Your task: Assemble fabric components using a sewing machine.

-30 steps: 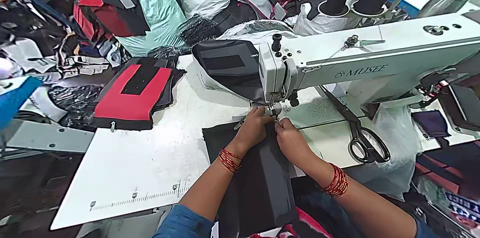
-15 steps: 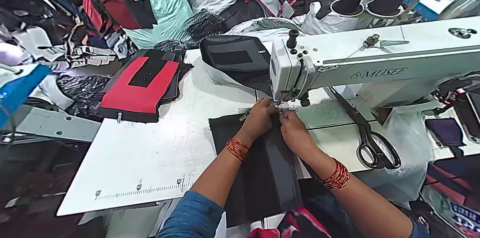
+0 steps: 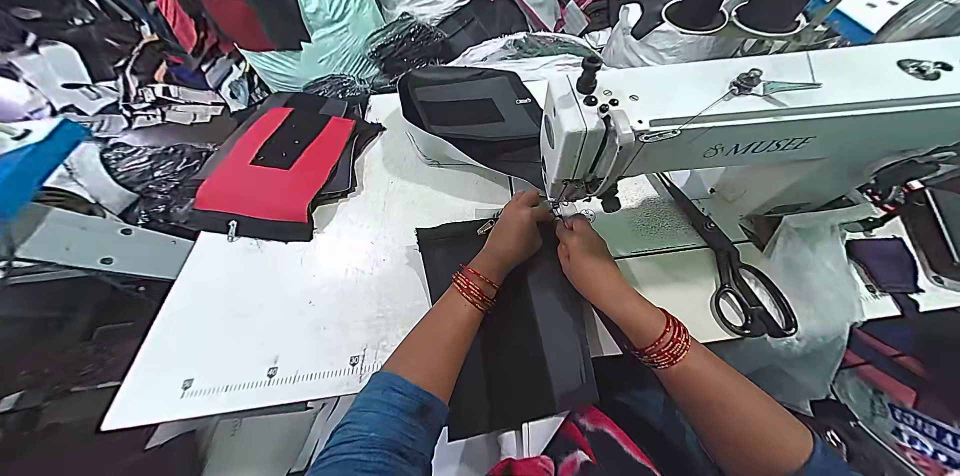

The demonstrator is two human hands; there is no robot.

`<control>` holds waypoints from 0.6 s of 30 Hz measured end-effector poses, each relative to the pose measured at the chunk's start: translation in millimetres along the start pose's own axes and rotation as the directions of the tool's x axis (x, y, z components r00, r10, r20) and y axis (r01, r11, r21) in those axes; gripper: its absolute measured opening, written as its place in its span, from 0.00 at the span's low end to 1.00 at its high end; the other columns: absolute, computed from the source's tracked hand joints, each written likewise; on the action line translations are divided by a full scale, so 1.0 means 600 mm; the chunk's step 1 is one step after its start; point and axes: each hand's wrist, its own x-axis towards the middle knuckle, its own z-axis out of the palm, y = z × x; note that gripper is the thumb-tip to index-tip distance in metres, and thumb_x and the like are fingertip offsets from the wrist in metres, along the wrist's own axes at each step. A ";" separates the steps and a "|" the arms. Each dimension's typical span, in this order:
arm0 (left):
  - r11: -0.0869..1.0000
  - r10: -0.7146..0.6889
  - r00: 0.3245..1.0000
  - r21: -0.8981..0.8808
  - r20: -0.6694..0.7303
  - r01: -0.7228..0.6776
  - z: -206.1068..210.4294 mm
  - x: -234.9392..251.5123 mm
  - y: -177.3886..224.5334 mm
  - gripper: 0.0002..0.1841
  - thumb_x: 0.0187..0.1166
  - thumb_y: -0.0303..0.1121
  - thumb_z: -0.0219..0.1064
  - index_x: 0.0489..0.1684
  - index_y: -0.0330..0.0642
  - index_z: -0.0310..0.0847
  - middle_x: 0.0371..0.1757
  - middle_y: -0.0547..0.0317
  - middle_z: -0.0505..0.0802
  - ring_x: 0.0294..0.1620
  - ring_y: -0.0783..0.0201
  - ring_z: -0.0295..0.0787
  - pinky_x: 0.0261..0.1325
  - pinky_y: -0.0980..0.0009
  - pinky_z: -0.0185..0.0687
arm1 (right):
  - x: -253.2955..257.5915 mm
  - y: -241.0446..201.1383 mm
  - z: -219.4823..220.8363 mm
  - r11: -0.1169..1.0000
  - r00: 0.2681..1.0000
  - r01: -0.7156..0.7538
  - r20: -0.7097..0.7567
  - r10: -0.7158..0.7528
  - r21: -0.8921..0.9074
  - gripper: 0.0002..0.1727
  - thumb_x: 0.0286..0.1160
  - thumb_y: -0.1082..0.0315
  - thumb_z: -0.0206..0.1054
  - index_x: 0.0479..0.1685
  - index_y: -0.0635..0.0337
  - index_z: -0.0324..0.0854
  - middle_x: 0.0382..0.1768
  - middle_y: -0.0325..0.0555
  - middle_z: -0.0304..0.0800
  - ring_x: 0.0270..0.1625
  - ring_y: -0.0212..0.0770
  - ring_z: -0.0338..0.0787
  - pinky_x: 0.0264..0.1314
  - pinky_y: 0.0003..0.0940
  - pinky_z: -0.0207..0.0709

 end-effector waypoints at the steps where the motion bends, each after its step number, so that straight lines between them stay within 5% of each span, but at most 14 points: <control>1: 1.000 -0.003 1.000 0.002 -0.003 0.003 0.000 0.001 -0.001 0.13 0.61 0.10 0.67 0.35 0.33 0.94 0.45 0.39 0.91 0.57 0.40 0.87 0.65 0.47 0.82 | 0.002 0.000 0.001 1.000 1.000 -0.002 0.001 0.002 0.000 0.20 0.84 0.78 0.53 0.70 0.74 0.80 0.66 0.69 0.81 0.68 0.62 0.85 0.71 0.51 0.78; 7: 0.998 -0.032 0.999 0.054 -0.018 0.033 0.003 -0.004 -0.001 0.15 0.62 0.11 0.66 0.38 0.38 0.95 0.52 0.39 0.91 0.62 0.37 0.85 0.63 0.38 0.78 | -0.001 0.012 -0.005 0.993 0.996 -0.017 -0.082 0.027 0.120 0.21 0.84 0.76 0.55 0.71 0.71 0.81 0.61 0.68 0.86 0.65 0.60 0.86 0.70 0.51 0.78; 13: 0.966 -0.105 0.994 0.232 -0.036 0.111 0.008 -0.049 0.031 0.23 0.72 0.18 0.64 0.59 0.53 0.94 0.81 0.42 0.79 0.85 0.31 0.64 0.80 0.29 0.55 | -0.035 0.042 -0.005 0.984 0.981 -0.047 -0.176 0.077 0.170 0.21 0.84 0.70 0.60 0.73 0.64 0.82 0.52 0.61 0.90 0.50 0.52 0.90 0.60 0.46 0.81; 15: 0.968 -0.133 0.987 0.223 0.085 0.111 -0.001 -0.070 0.060 0.23 0.73 0.20 0.62 0.63 0.49 0.91 0.82 0.44 0.78 0.86 0.34 0.63 0.81 0.33 0.58 | -0.059 0.052 -0.007 0.988 0.972 -0.022 -0.229 0.057 0.154 0.20 0.84 0.69 0.62 0.71 0.65 0.84 0.51 0.60 0.89 0.46 0.52 0.89 0.55 0.46 0.82; 18: 0.973 -0.201 0.932 0.170 0.303 0.155 -0.010 -0.101 0.110 0.22 0.79 0.21 0.60 0.72 0.41 0.85 0.79 0.40 0.81 0.86 0.39 0.67 0.85 0.41 0.61 | -0.118 0.070 -0.013 0.971 0.968 0.011 -0.245 0.049 0.239 0.15 0.85 0.65 0.62 0.52 0.65 0.91 0.39 0.53 0.91 0.37 0.42 0.89 0.45 0.39 0.83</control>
